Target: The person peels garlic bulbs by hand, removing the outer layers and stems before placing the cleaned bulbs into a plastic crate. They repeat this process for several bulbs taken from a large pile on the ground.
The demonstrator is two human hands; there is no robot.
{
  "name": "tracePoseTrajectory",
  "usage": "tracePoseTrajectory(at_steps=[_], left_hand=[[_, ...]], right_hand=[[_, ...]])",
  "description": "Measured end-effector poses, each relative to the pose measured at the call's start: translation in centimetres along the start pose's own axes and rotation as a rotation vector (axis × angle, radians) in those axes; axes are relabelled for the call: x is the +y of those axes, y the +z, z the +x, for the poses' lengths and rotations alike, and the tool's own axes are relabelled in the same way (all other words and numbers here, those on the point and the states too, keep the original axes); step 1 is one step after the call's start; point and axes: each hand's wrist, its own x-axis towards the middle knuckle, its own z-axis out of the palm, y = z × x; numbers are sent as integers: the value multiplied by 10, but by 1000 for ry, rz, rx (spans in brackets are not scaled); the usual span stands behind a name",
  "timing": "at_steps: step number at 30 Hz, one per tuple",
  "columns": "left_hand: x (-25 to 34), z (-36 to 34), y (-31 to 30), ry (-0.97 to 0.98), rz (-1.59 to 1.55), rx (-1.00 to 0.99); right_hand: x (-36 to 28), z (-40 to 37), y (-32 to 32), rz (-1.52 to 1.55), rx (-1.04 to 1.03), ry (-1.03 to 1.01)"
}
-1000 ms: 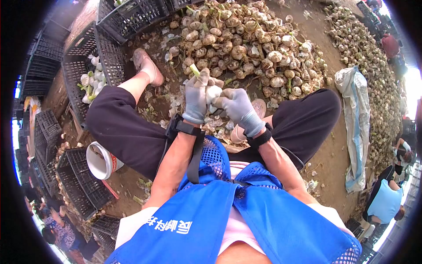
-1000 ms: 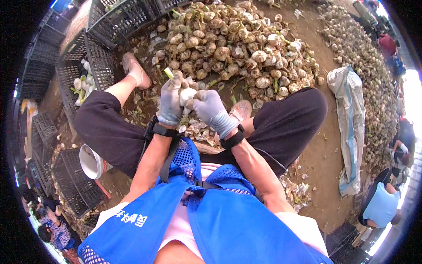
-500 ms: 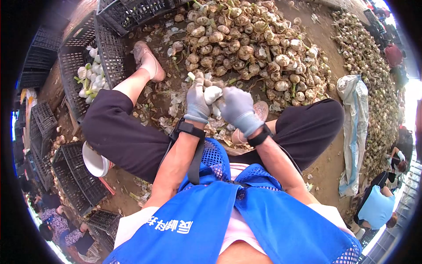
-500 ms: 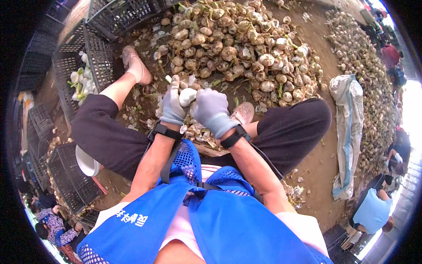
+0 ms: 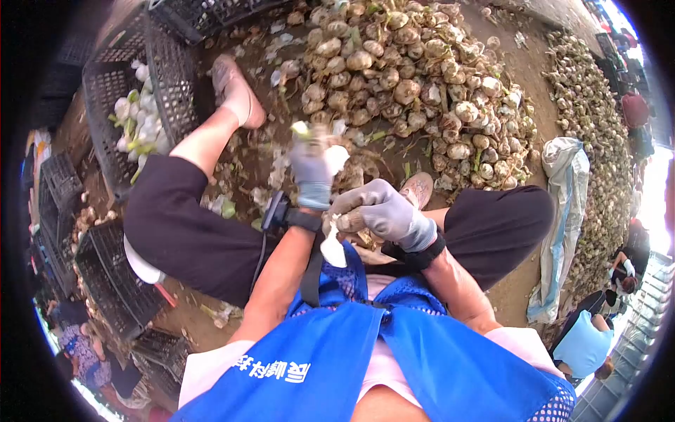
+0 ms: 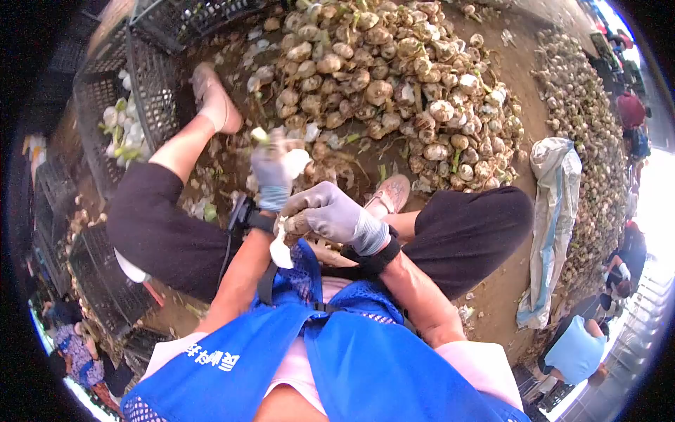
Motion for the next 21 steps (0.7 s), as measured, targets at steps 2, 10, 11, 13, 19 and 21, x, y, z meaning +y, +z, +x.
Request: tracePoseTrajectory(at_steps=[2, 10, 11, 13, 19, 21], left_hand=[[-25, 26, -19, -454, -425, 109], [89, 67, -84, -308, -1503, -159], [116, 64, -94, -73, -1433, -156], [138, 67, -117, 91, -1559, -54], [25, 54, -51, -456, -965, -203], [-14, 35, -24, -761, -988, -123]], right_hand=[[23, 15, -22, -311, 218, -90], [-2, 65, -146, -1477, 934, 385], [-3, 72, -164, -1605, 989, 308], [-4, 89, -199, -1685, 857, 357], [-13, 95, -194, -1630, 822, 401], [-8, 80, -164, -1429, 1017, 260]])
